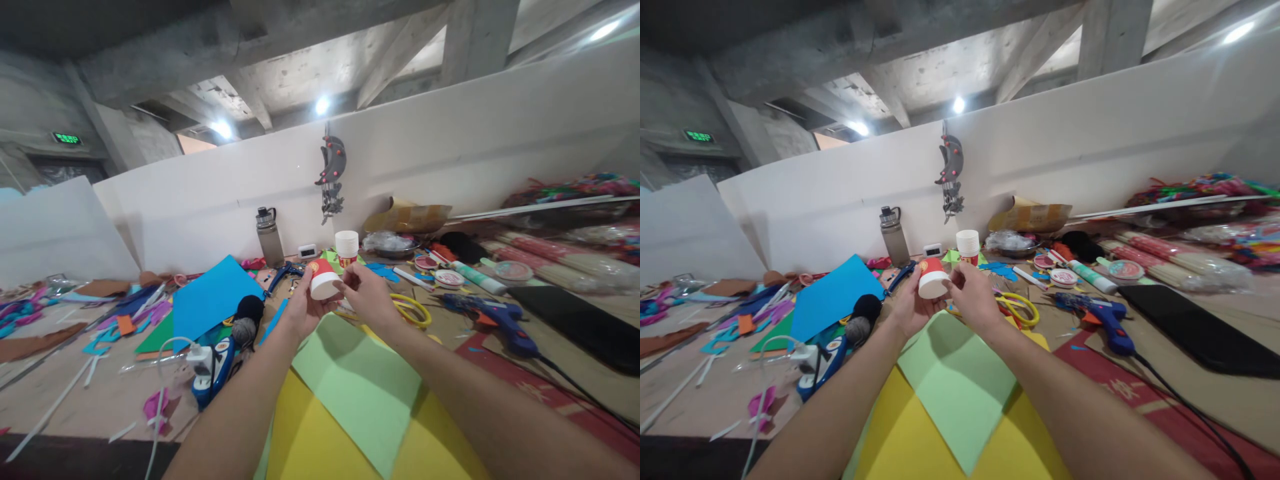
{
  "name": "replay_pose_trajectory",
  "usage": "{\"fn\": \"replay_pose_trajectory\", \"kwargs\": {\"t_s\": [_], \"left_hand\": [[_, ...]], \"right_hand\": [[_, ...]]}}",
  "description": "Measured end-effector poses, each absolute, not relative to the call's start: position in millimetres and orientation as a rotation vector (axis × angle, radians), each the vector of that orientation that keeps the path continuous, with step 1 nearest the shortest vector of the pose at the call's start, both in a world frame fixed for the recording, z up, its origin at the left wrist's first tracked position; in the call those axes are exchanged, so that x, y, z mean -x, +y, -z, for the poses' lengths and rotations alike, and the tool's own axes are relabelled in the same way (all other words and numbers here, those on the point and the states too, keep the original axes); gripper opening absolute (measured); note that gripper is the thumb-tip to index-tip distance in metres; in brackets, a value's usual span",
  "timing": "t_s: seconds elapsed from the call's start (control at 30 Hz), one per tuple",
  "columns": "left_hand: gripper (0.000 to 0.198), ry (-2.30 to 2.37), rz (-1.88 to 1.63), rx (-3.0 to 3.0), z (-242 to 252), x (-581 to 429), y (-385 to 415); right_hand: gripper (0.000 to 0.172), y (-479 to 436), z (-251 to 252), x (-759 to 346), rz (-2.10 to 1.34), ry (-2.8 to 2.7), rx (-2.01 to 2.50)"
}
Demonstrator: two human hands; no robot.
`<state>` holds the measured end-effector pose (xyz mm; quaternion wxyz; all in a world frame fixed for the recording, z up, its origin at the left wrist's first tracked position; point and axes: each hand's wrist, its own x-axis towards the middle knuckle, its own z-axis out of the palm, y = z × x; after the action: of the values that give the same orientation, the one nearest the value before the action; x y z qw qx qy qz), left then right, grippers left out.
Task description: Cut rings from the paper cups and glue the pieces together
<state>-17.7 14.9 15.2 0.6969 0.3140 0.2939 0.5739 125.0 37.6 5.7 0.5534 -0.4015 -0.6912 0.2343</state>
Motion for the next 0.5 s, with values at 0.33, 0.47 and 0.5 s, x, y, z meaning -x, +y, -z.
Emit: {"fn": "replay_pose_trajectory", "kwargs": {"t_s": [0.33, 0.47, 0.5], "left_hand": [[0.043, 0.664, -1.328, -0.682, -17.8, 15.7, 13.0], [0.040, 0.675, -1.382, -0.735, -15.5, 17.1, 13.6], [0.039, 0.682, -1.412, -0.748, -14.8, 17.4, 13.9]], "right_hand": [[0.013, 39.3, -3.7, -124.7, -0.583, -1.651, 0.938], [0.007, 39.4, -4.2, -125.7, -0.572, -1.650, 0.950], [0.004, 40.2, -3.7, -125.8, -0.573, -1.644, 0.950]]}}
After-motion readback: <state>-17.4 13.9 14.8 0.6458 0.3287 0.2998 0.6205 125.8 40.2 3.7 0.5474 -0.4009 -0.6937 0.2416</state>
